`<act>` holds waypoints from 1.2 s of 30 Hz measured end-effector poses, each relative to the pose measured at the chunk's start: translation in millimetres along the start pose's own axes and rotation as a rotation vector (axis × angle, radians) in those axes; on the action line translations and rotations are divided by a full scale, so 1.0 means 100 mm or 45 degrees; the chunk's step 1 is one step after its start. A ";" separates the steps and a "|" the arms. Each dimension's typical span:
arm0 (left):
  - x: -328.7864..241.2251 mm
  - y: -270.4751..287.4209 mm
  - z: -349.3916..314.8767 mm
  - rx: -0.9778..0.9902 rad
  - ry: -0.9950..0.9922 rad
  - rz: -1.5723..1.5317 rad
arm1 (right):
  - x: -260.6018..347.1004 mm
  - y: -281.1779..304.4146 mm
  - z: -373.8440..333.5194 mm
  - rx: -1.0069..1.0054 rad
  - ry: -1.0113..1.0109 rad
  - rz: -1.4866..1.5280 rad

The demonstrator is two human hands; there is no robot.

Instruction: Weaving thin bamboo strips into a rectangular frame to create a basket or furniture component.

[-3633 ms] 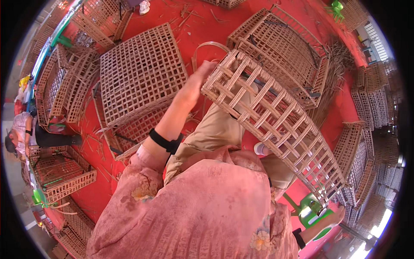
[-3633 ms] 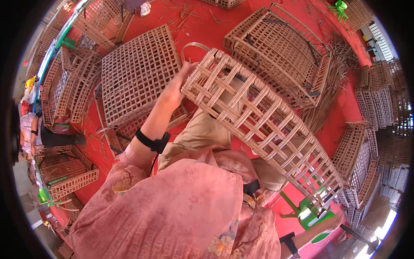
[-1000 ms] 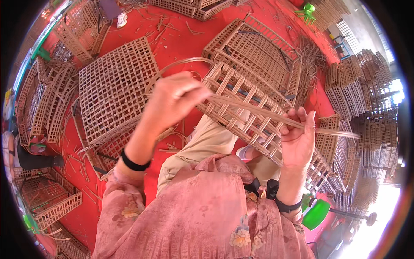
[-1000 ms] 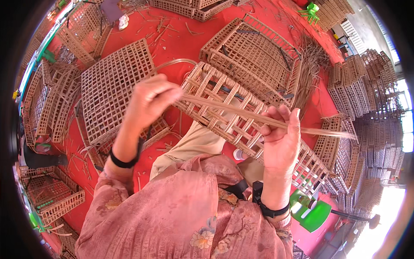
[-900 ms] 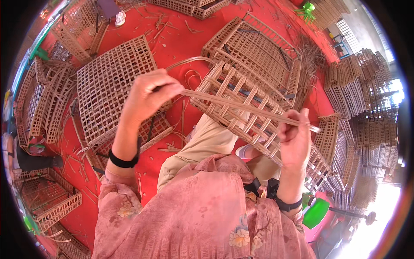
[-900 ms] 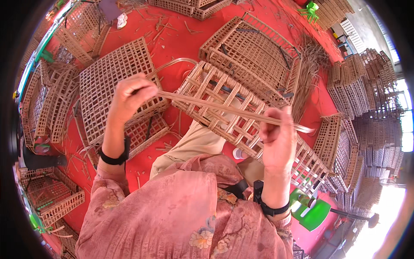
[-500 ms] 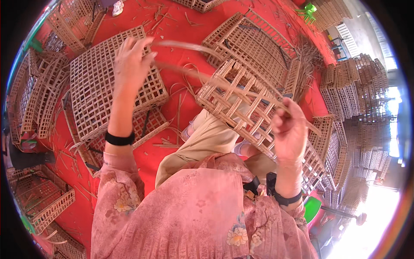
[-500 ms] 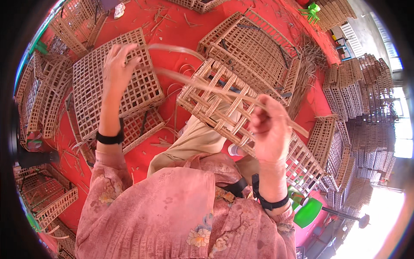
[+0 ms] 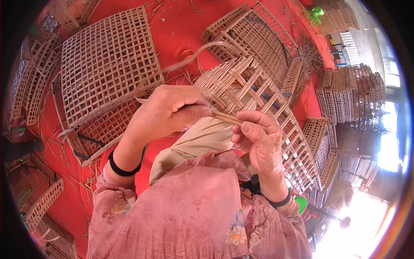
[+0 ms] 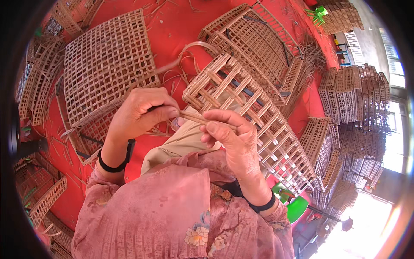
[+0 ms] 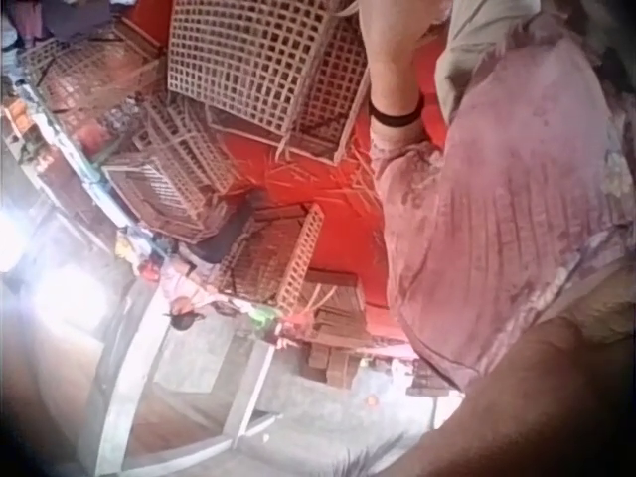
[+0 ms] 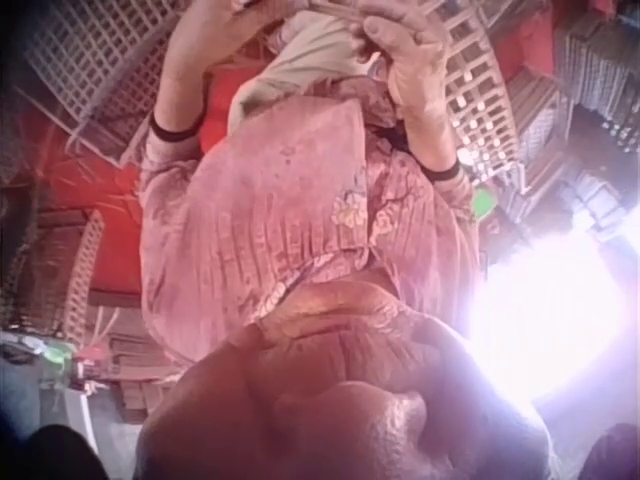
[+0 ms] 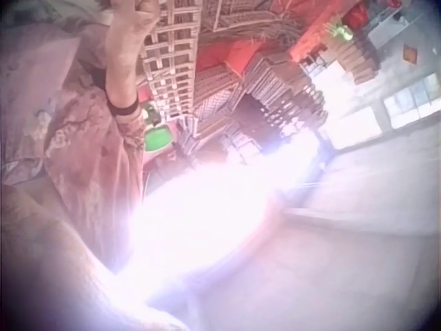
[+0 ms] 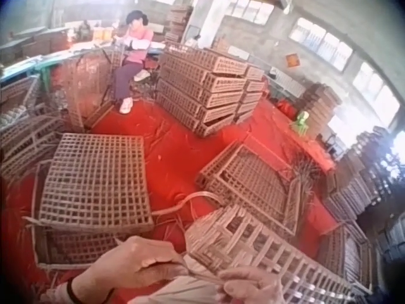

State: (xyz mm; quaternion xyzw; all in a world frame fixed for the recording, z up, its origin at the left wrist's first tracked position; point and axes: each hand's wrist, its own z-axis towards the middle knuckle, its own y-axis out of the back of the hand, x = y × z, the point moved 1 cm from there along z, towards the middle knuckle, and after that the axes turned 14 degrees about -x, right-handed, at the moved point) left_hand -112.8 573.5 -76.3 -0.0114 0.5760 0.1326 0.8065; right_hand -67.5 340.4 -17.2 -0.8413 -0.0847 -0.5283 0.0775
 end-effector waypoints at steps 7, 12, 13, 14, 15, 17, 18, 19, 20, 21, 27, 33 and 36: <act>0.15 -0.11 -0.02 -0.107 -0.113 -0.087 | -0.13 -0.23 0.11 0.006 0.102 -0.163; 0.08 -0.19 0.12 -0.030 0.080 -0.152 | -0.09 -0.28 0.19 0.027 0.274 -0.354; 0.13 -0.17 0.17 -0.131 0.018 -0.112 | -0.05 -0.25 0.24 0.021 0.286 -0.359; 0.18 -0.14 0.24 -0.233 -0.045 -0.073 | 0.04 -0.20 0.31 -0.080 0.366 -0.420; 0.23 -0.11 0.35 -0.273 0.053 -0.040 | 0.12 -0.14 0.35 -0.198 0.443 -0.481; 0.30 -0.14 0.54 -0.328 0.016 0.023 | 0.27 -0.11 0.44 -0.264 0.471 -0.593; 0.33 -0.16 0.63 -0.388 -0.016 0.093 | 0.33 -0.12 0.49 -0.323 0.495 -0.702; 0.38 -0.20 0.69 -0.388 -0.005 0.085 | 0.33 -0.11 0.55 -0.337 0.524 -0.695; 0.39 -0.22 0.71 -0.392 -0.011 0.085 | 0.33 -0.11 0.59 -0.336 0.532 -0.695; 0.42 -0.26 0.73 -0.383 0.045 0.106 | 0.31 -0.09 0.63 -0.325 0.487 -0.708; 0.49 -0.34 0.76 -0.369 0.112 0.102 | 0.29 -0.08 0.72 -0.326 0.427 -0.761; 0.51 -0.25 0.95 -0.198 0.054 0.093 | 0.36 -0.09 0.73 -0.293 0.436 -0.832; 0.55 -0.21 1.16 0.012 0.137 0.040 | 0.43 -0.13 0.72 -0.267 0.422 -0.912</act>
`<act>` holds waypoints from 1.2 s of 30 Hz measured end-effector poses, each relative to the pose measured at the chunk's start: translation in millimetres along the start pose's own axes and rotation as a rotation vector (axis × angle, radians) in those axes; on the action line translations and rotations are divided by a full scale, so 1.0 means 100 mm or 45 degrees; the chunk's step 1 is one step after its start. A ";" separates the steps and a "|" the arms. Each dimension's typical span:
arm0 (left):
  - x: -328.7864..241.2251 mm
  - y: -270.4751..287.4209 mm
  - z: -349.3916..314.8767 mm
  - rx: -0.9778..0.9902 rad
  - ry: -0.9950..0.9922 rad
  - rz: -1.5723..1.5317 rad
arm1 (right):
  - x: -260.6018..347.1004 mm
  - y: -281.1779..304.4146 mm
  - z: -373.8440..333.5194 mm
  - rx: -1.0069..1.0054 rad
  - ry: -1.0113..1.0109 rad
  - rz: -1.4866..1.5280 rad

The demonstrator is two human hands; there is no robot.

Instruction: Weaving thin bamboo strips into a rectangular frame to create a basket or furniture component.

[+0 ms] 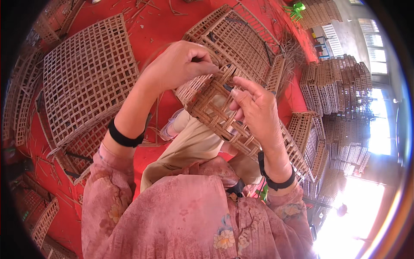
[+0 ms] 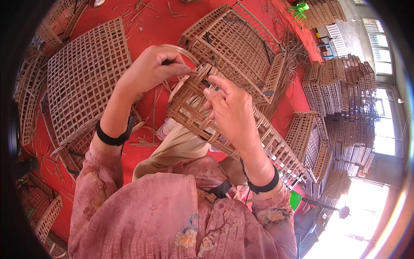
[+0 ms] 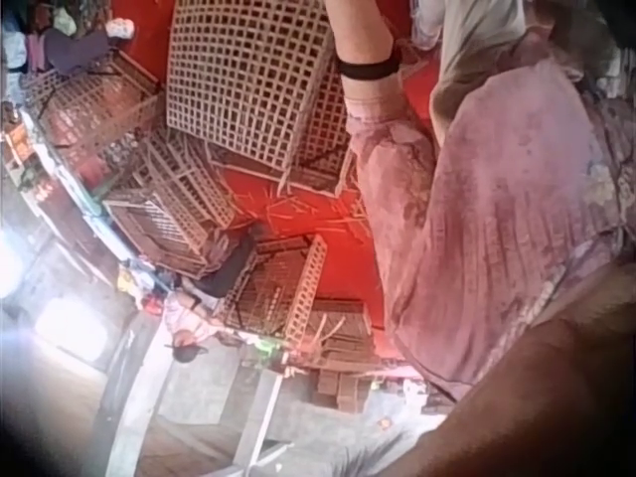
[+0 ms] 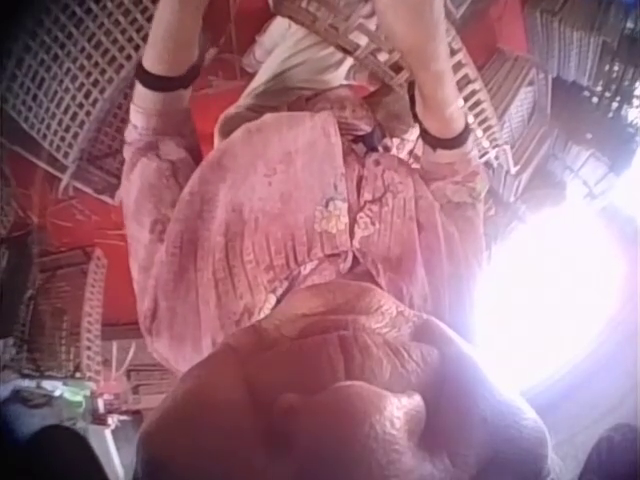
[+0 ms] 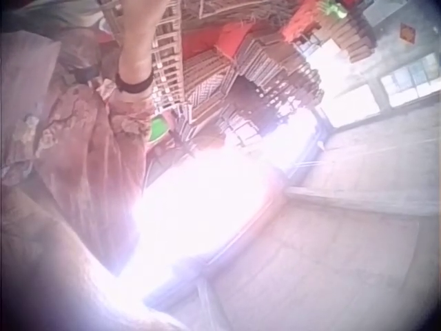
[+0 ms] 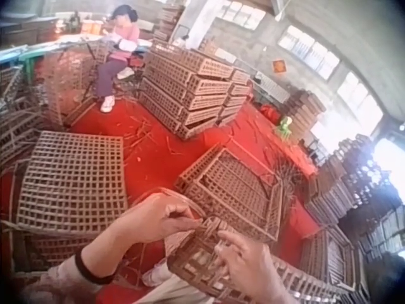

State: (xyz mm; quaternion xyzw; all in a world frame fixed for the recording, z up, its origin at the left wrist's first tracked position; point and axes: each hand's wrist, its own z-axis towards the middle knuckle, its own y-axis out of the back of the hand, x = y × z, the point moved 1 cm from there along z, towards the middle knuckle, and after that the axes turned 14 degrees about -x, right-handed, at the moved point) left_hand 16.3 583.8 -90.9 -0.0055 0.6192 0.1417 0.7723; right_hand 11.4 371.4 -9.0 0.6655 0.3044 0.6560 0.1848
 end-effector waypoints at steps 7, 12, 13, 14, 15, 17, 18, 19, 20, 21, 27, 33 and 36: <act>0.15 -0.09 0.27 0.284 0.110 -0.175 | -0.03 -0.05 0.12 -0.145 0.398 -0.380; 0.19 -0.15 0.23 0.262 0.039 -0.295 | 0.04 -0.07 0.23 -0.133 -0.007 -0.005; 0.14 -0.15 0.21 0.251 -0.020 -0.285 | 0.02 -0.04 0.24 -0.117 -0.054 0.028; 0.08 -0.16 0.18 0.261 -0.021 -0.287 | 0.03 0.02 0.23 -0.125 -0.060 0.029; -0.01 -0.15 0.17 0.037 -0.252 -0.137 | 0.04 0.07 0.24 -0.135 -0.082 0.045; -0.13 -0.21 0.18 -0.182 -0.484 0.012 | 0.10 0.21 0.20 -0.192 -0.156 0.106; -0.21 -0.25 0.18 -0.145 -0.513 -0.124 | 0.12 0.33 0.16 -0.199 -0.156 0.109; -0.27 -0.29 0.18 -0.108 -0.537 -0.258 | 0.12 0.44 0.13 -0.184 -0.145 0.171; -0.32 -0.32 0.14 -0.103 -0.540 -0.258 | 0.11 0.53 0.10 -0.167 -0.134 0.233; -0.36 -0.38 0.12 0.139 -0.372 -0.288 | 0.07 0.58 0.08 -0.169 -0.153 0.335; -0.42 -0.39 0.11 0.312 -0.178 -0.088 | -0.12 0.49 -0.04 -0.104 -0.143 -0.001; -0.63 -0.41 -0.08 0.076 -0.563 0.408 | -0.17 0.39 -0.02 0.203 0.160 -0.424; -0.63 -0.26 0.01 0.139 -0.431 0.337 | -0.29 0.38 0.07 0.207 0.250 -0.496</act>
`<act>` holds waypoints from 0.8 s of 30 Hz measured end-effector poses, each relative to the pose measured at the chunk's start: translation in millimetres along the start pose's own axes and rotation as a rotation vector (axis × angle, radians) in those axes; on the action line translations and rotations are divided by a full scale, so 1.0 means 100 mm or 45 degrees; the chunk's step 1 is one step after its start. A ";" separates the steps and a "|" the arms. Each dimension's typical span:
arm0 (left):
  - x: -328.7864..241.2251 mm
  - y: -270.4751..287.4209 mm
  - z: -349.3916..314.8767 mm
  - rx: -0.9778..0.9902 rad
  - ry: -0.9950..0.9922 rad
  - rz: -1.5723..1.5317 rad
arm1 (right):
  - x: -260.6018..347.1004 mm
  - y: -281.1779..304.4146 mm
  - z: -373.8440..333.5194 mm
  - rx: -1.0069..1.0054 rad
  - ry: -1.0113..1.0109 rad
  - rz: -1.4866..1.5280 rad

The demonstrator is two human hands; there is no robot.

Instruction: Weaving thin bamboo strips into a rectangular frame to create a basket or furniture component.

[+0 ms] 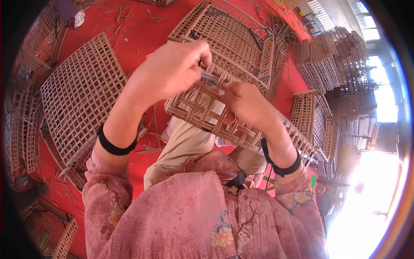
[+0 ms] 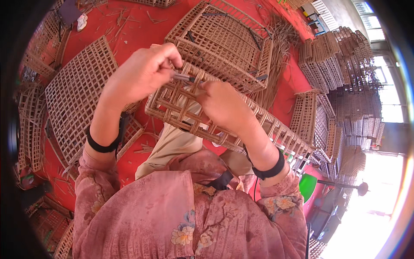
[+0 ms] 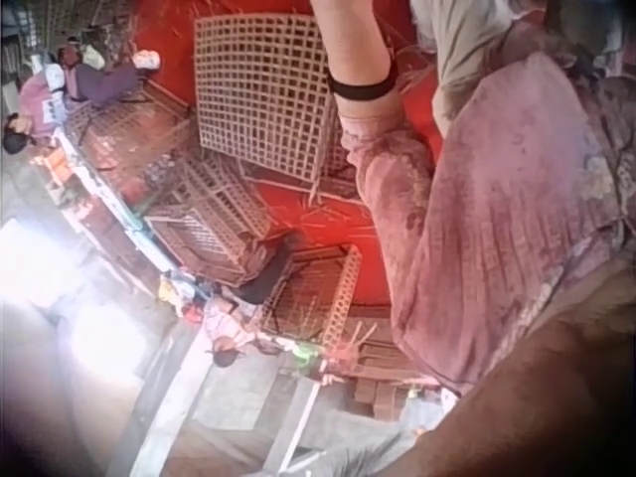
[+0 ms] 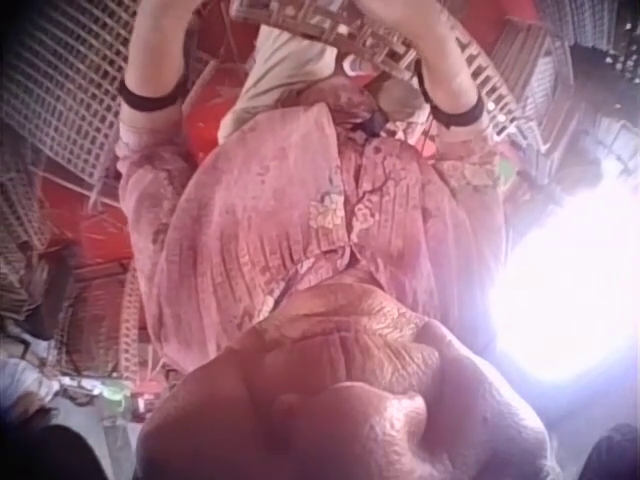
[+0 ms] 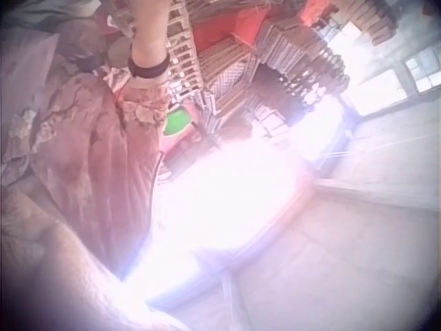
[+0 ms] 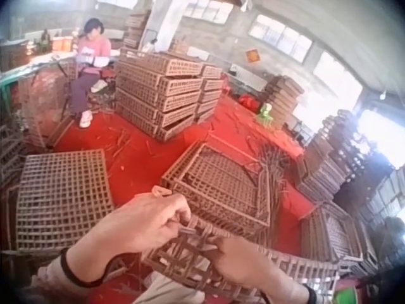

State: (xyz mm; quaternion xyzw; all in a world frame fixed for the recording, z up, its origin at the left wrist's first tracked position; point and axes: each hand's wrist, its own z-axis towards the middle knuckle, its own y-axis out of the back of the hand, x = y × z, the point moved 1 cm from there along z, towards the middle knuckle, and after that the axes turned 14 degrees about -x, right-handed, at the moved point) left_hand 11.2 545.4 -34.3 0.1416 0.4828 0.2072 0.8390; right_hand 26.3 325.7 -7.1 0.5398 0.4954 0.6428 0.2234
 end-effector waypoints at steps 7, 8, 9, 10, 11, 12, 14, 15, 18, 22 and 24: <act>0.02 -0.12 0.05 0.099 -0.053 -0.059 | 0.08 -0.02 0.06 0.242 -0.386 0.429; -0.01 -0.13 0.05 0.102 -0.059 -0.059 | 0.04 -0.04 0.07 0.228 -0.347 0.507; -0.05 -0.15 0.05 0.137 0.031 -0.071 | 0.04 -0.06 0.05 0.224 -0.349 0.511; -0.07 -0.16 0.05 0.172 0.121 -0.083 | 0.03 -0.07 0.03 0.147 -0.389 0.547; -0.05 -0.20 0.05 0.179 0.118 -0.081 | 0.03 -0.07 0.00 0.070 -0.430 0.584; -0.03 -0.24 0.02 0.120 0.060 -0.083 | 0.04 -0.08 -0.04 0.069 -0.434 0.591; -0.03 -0.30 0.00 0.072 0.002 -0.082 | 0.05 -0.04 -0.11 -0.258 -0.327 0.492; -0.04 -0.32 0.00 -0.035 -0.136 -0.049 | 0.00 -0.06 -0.13 -0.261 -0.330 0.495; -0.05 -0.33 0.08 -0.207 -0.299 -0.120 | -0.10 0.08 -0.24 -0.584 0.033 0.248; -0.23 -0.49 0.09 0.304 0.274 -0.775 | -0.02 0.55 -0.57 -0.507 -0.396 0.491; -0.34 -0.52 0.07 0.412 0.342 -0.792 | -0.07 0.53 -0.64 -0.415 -0.399 0.619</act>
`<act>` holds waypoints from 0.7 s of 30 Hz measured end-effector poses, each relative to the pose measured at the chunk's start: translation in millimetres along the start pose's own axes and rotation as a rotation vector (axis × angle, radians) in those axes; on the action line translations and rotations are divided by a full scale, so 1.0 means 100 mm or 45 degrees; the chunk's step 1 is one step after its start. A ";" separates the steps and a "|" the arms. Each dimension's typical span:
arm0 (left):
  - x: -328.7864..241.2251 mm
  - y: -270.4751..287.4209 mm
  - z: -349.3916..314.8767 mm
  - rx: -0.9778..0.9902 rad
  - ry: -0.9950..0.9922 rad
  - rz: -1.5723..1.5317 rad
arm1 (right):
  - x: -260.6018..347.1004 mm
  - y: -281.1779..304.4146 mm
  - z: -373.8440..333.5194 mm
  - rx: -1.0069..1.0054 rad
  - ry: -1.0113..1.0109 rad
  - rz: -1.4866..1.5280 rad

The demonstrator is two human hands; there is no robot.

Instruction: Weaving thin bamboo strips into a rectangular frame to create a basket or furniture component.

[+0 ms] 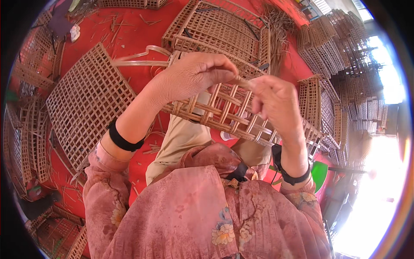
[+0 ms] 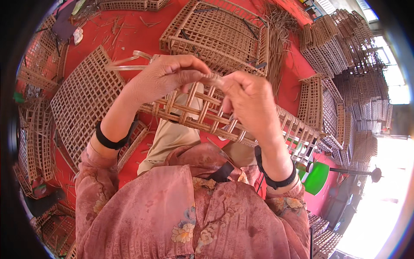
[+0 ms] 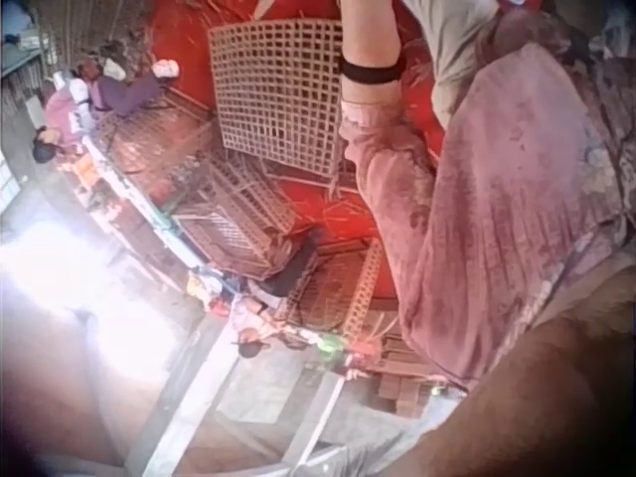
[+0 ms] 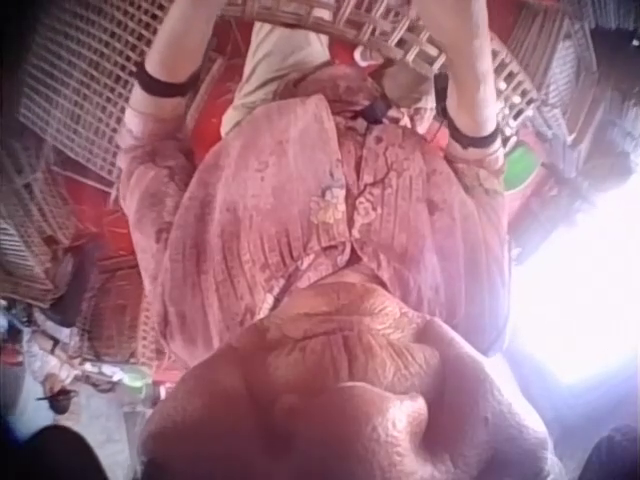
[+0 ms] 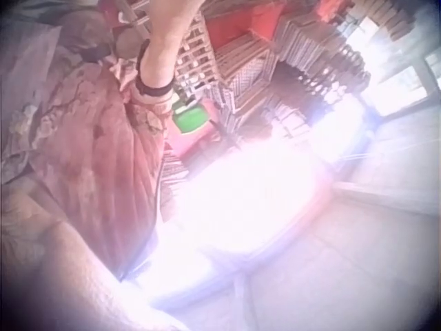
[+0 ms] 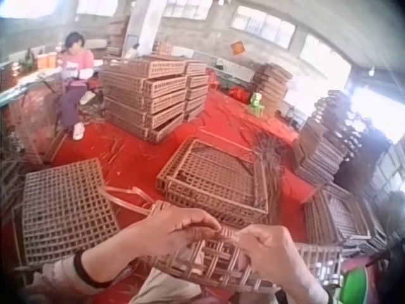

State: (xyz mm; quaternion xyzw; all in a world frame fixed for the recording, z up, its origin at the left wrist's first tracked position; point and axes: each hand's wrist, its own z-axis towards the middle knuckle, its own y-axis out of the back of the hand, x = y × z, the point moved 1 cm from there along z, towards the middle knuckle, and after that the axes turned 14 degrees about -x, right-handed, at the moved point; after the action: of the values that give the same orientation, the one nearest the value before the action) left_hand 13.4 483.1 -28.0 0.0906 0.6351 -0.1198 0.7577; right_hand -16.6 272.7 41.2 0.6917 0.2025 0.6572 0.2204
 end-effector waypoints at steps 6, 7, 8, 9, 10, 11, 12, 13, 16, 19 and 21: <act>-0.08 -0.05 -0.06 -0.268 -0.282 0.791 | -0.60 -0.08 0.15 0.021 0.982 -0.569; -0.04 -0.10 -0.06 -0.284 -0.370 0.823 | -0.62 -0.12 0.16 0.166 0.871 -0.515; -0.01 -0.15 -0.04 -0.274 -0.373 0.831 | -0.62 -0.16 0.16 0.310 0.759 -0.458; 0.03 -0.17 -0.05 -0.249 -0.323 0.842 | -0.55 -0.20 0.18 0.311 0.761 -0.445; 0.08 -0.19 -0.04 -0.225 -0.282 0.851 | -0.45 -0.22 0.22 0.409 0.305 -0.359; 0.15 -0.22 -0.03 -0.259 -0.347 0.813 | -0.41 -0.24 0.23 0.500 -0.151 -0.266; 0.16 -0.24 -0.03 -0.249 -0.350 0.817 | -0.42 -0.23 0.22 0.494 -0.153 -0.257; 0.16 -0.26 -0.02 -0.261 -0.323 0.817 | -0.42 -0.22 0.20 0.438 -0.061 -0.237; 0.11 -0.33 0.00 -0.324 -0.453 0.903 | -0.74 -0.19 0.25 0.094 0.564 -0.311; 0.04 -0.41 0.03 -0.373 -0.583 0.820 | -0.58 0.15 0.10 -0.146 0.685 -0.331; -0.03 -0.54 0.04 -0.367 -0.566 0.660 | -0.44 0.44 0.00 -0.092 0.289 -0.250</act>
State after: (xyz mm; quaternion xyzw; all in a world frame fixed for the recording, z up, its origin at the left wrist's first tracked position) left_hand 0.9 430.4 -23.3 0.1127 0.4214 0.1499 0.8873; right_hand -19.7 211.6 30.2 0.5815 0.2690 0.7133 0.2841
